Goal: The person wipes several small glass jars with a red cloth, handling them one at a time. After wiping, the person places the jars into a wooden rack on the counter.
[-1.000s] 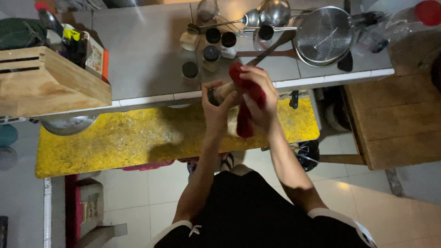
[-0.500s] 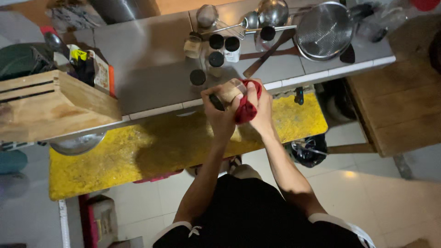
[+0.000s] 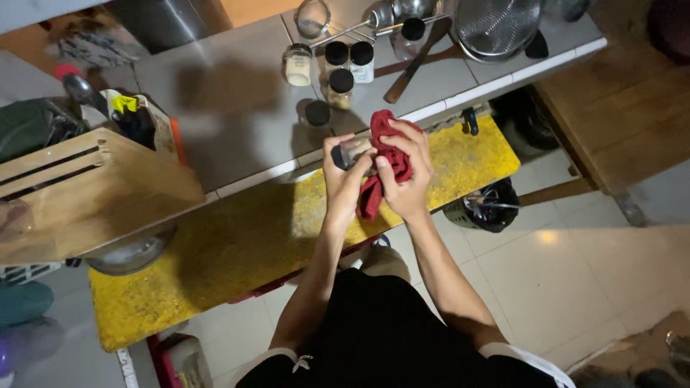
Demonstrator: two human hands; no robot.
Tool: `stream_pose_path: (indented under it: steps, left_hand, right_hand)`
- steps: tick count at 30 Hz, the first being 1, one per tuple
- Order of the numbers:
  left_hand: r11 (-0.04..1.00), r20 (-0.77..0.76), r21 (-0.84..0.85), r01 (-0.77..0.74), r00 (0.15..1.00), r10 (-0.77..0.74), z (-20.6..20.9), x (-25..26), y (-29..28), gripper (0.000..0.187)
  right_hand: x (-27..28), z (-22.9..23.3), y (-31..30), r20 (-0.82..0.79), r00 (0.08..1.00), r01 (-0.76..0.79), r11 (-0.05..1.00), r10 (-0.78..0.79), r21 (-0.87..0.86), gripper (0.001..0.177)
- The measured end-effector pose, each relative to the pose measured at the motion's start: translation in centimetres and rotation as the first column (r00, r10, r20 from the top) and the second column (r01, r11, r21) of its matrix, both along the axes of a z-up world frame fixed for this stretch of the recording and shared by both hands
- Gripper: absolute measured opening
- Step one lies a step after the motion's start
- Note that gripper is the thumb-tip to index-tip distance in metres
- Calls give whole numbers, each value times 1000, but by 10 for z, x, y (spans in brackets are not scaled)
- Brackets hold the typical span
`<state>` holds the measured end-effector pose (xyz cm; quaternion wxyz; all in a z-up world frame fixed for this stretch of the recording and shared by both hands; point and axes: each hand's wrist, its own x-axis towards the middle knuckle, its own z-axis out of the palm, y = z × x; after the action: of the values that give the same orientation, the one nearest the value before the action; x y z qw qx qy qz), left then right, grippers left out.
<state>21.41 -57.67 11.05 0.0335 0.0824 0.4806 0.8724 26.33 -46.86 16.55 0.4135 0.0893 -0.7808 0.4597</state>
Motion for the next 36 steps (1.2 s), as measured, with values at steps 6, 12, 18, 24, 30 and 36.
stream_pose_path:
  steps: [6,12,18,24,30,36]
  left_hand:
    - [994,-64,-83,70,995,-75,6,23,-14,51]
    - [929,-225,-349,-122,973,43,32,44,-33,52]
    - [924,-149,-340,-174,980,130,10,33,-28,54]
    - [979,-31,-195,-54,998,49,-14,30,-24,52]
    - [959,5,-131,252,967,-253,2,23,-46,53]
    - [932,-76,-143,334,935,-347,26,26,-56,55]
  right_hand:
    - [3,-8,15,273,930,-171,949,244,-265,36]
    - [-6,-30,13,198,770,-245,568,606,-786,39]
    - [-10,-75,-5,382,851,105,596,360,-796,49]
    - [26,-69,-49,187,970,218,892,-154,-396,31]
    - [45,-20,-44,26,982,186,981,-185,-47,23]
    - [38,14,-20,129,991,-20,994,34,-105,30]
